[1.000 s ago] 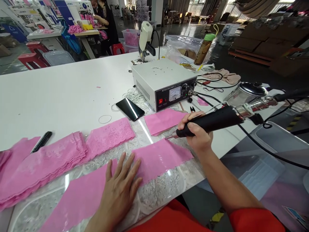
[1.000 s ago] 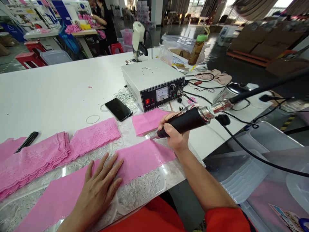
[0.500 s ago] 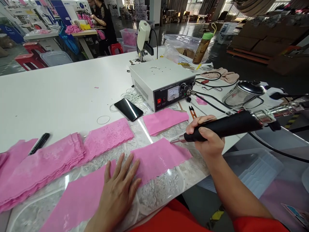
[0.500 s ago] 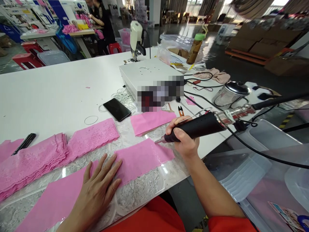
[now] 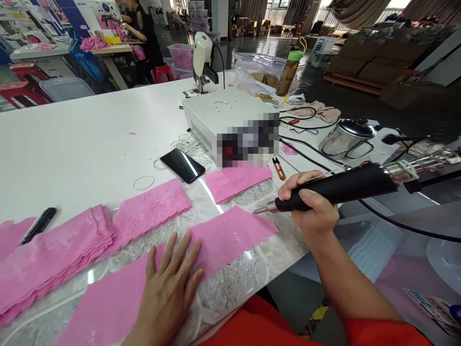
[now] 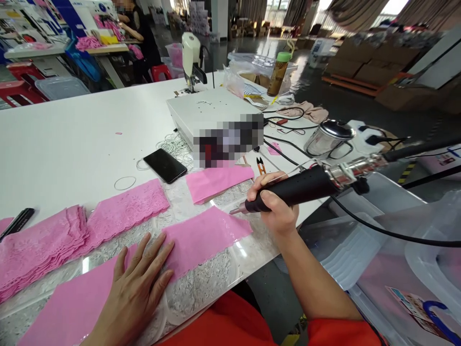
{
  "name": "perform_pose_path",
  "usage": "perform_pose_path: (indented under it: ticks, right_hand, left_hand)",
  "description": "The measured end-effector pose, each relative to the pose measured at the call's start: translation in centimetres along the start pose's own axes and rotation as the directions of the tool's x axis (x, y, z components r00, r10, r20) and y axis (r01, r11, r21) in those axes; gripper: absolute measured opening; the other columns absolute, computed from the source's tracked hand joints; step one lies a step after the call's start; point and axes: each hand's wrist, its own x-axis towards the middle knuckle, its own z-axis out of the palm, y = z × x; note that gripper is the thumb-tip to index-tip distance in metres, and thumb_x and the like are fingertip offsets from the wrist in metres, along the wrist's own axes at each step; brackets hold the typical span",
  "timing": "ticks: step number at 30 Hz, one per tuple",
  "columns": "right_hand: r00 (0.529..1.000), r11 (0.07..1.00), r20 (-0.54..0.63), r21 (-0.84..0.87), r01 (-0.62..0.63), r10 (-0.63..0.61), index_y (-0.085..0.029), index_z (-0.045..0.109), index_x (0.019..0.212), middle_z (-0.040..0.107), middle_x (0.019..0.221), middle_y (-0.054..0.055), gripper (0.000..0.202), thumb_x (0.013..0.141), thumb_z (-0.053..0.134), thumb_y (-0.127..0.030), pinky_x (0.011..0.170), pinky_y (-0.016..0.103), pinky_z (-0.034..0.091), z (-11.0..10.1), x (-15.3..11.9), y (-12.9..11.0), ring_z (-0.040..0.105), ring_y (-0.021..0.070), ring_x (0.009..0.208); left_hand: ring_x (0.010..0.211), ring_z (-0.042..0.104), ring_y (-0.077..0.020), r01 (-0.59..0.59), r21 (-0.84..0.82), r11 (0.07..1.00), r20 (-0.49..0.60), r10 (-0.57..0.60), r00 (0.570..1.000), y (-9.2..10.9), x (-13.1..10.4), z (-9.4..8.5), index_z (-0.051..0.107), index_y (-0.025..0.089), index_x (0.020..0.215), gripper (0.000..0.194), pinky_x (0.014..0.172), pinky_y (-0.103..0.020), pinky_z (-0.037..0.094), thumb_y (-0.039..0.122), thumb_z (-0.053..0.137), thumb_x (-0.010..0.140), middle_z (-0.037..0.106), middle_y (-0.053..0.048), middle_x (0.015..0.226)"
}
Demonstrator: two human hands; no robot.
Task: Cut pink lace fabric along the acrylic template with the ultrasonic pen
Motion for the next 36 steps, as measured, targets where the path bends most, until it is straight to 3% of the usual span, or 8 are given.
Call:
perform_pose_path:
  ticks: [6,20,29,36]
  right_hand:
    - [1.0,1.0,0.015,-0.014,-0.011,0.011,-0.021,0.06,0.077,0.057,0.071,-0.001,0.01,0.067,0.062,-0.022,0.053,0.03,0.045,-1.1,-0.7,-0.4,0.055,0.0124,0.054]
    - [0.999,1.0,0.044,-0.022,-0.002,0.003,-0.022,0.059,0.078,0.058,0.072,-0.002,0.011,0.069,0.065,-0.022,0.055,0.03,0.046,-1.0,-0.7,-0.1,0.056,0.0121,0.055]
    - [0.999,0.999,-0.027,-0.034,-0.031,0.03,-0.021,0.062,0.079,0.057,0.071,-0.001,0.013,0.066,0.064,-0.023,0.05,0.03,0.046,-3.7,-1.4,-2.0,0.054,0.012,0.053]
    - [0.992,0.999,-0.118,-0.021,-0.049,0.046,-0.023,0.062,0.077,0.056,0.07,-0.001,0.014,0.064,0.066,-0.026,0.048,0.031,0.045,-4.8,-1.7,-1.9,0.052,0.0129,0.051]
  left_hand:
    - [0.146,0.02,-0.0289,-0.002,-0.011,1.0,0.0,0.002,1.0,0.0,0.0,0.0,0.041,0.019,0.144,0.049,0.117,-0.053,0.006,0.026,0.045,0.096,0.045,-0.01,0.147]
    - [0.145,0.021,-0.0288,0.011,-0.037,0.999,-0.013,-0.012,1.0,0.0,0.0,0.1,0.036,0.021,0.148,0.053,0.117,-0.053,0.007,0.025,0.045,0.096,0.044,-0.01,0.148]
    - [0.145,0.022,-0.028,0.017,-0.049,0.999,-0.007,-0.017,1.0,-0.2,-0.1,0.2,0.034,0.024,0.149,0.054,0.117,-0.051,0.008,0.028,0.044,0.096,0.043,-0.009,0.149]
    - [0.145,0.021,-0.0292,-0.013,-0.013,1.0,0.011,0.013,1.0,-0.2,0.0,-0.4,0.032,0.023,0.149,0.056,0.117,-0.054,0.01,0.024,0.046,0.095,0.043,-0.011,0.148]
